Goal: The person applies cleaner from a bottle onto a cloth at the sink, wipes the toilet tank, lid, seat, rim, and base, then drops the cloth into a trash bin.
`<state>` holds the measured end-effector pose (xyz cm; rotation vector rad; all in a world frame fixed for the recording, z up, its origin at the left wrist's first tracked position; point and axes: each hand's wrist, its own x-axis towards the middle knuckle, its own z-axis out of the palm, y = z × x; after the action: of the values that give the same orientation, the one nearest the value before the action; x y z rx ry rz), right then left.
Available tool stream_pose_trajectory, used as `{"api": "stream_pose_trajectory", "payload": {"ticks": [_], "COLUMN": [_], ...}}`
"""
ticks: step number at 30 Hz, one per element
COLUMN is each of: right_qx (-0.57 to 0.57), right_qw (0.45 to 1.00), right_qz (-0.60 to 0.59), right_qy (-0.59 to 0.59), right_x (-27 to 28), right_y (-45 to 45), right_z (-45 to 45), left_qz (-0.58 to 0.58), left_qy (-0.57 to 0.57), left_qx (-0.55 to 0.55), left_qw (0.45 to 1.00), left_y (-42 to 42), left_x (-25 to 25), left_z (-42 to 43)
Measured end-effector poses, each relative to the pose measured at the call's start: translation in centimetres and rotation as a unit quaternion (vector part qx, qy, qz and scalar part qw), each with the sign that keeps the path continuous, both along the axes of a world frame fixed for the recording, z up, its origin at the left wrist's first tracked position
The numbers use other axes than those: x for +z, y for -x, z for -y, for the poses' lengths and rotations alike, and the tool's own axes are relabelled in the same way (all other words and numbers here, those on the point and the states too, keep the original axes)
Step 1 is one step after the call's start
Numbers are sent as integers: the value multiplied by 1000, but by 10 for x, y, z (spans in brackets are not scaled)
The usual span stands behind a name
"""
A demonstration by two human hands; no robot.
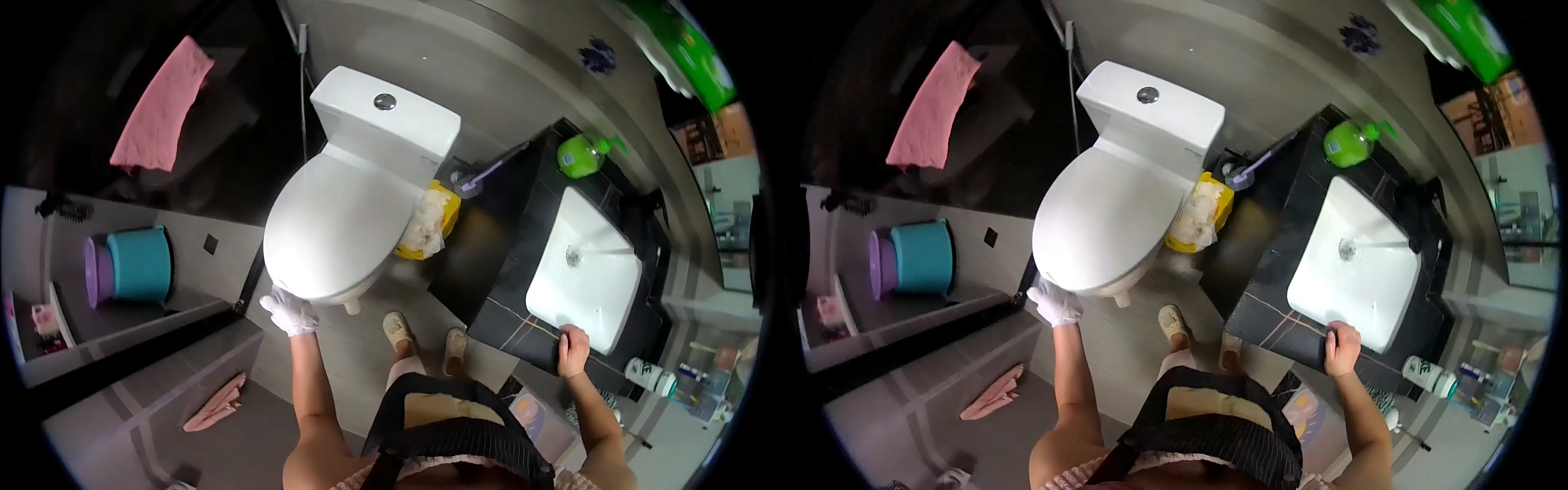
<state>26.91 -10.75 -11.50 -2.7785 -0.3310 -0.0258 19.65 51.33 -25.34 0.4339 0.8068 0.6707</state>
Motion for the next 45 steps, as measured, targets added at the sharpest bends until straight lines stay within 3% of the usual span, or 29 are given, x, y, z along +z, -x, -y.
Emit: {"api": "stream_pose_trajectory", "payload": {"ticks": [1,3,4,5,6,8,10,11,12,13,14,15,17,20,21,22,24,26,27,28,30,32,33,35,36,39,41,43,45], "right_qx": [7,12,9,30,35,-34,-94,-82,-80,-83,-87,-109,-73,-53,-42,-38,-41,-51,-58,-75,-82,-87,-110,-104,-101,-108,-103,-109,-110], "right_qw": [999,999,999,993,984,936,912,943,975,975,971,981,977,978,977,984,994,994,991,992,994,994,992,993,993,991,991,991,990], "right_qz": [-37,-31,20,61,152,347,391,317,210,200,190,162,199,203,207,176,90,5,-16,-46,-58,-24,-12,-12,-13,-7,-4,-10,1], "right_qy": [6,27,37,96,91,49,77,51,7,-57,-119,-2,-11,22,42,5,-49,-93,-116,-94,-48,58,61,60,59,76,80,83,85], "right_x": [0,7,8,22,41,100,128,115,110,97,85,81,76,86,83,71,46,37,18,5,-7,-13,-14,-14,-14,-15,-15,-12,-12], "right_y": [0,-2,-15,-38,-75,-157,-212,-230,-238,-236,-230,-218,-216,-202,-189,-170,-113,-51,-18,11,40,44,42,41,43,40,42,40,41], "right_z": [4,10,4,15,26,35,57,86,93,90,81,76,78,84,88,92,92,78,77,72,64,62,58,61,60,57,58,56,54], "left_qz": [30,-148,-340,-190,-121,-186,-236,-396,-556,-461,-412,-361,-430,-469,-467,-465,-405,-394,-356,-318,-330,-299,-301,-267,-260,-228,-212,-204,-199], "left_qy": [-42,-126,-173,-94,-93,-109,-207,-376,-503,-505,-507,-506,-674,-836,-821,-824,-900,-893,-912,-927,-876,-863,-863,-876,-878,-835,-828,-791,-789], "left_qx": [-36,-21,36,97,67,26,36,-33,-58,-40,-33,-28,42,141,146,144,-45,-178,-184,-190,-349,-398,-395,-327,-325,-348,-333,-358,-375], "left_qw": [998,981,924,972,986,976,949,837,659,729,757,783,599,248,294,289,154,123,90,58,44,-90,-91,-234,-237,-361,-399,-451,-445], "left_y": [-15,-47,-83,-105,-108,-144,-182,-193,-204,-214,-218,-222,-225,-223,-221,-218,-208,-216,-224,-235,-260,-280,-282,-286,-288,-288,-288,-285,-281], "left_x": [27,87,133,136,80,128,185,183,181,141,120,100,97,88,76,76,86,78,62,46,33,-10,-28,-65,-84,-123,-125,-87,-56], "left_z": [-1,16,29,29,-6,15,53,54,55,26,20,14,27,40,46,60,101,135,140,143,158,160,161,164,163,168,167,175,169]}}
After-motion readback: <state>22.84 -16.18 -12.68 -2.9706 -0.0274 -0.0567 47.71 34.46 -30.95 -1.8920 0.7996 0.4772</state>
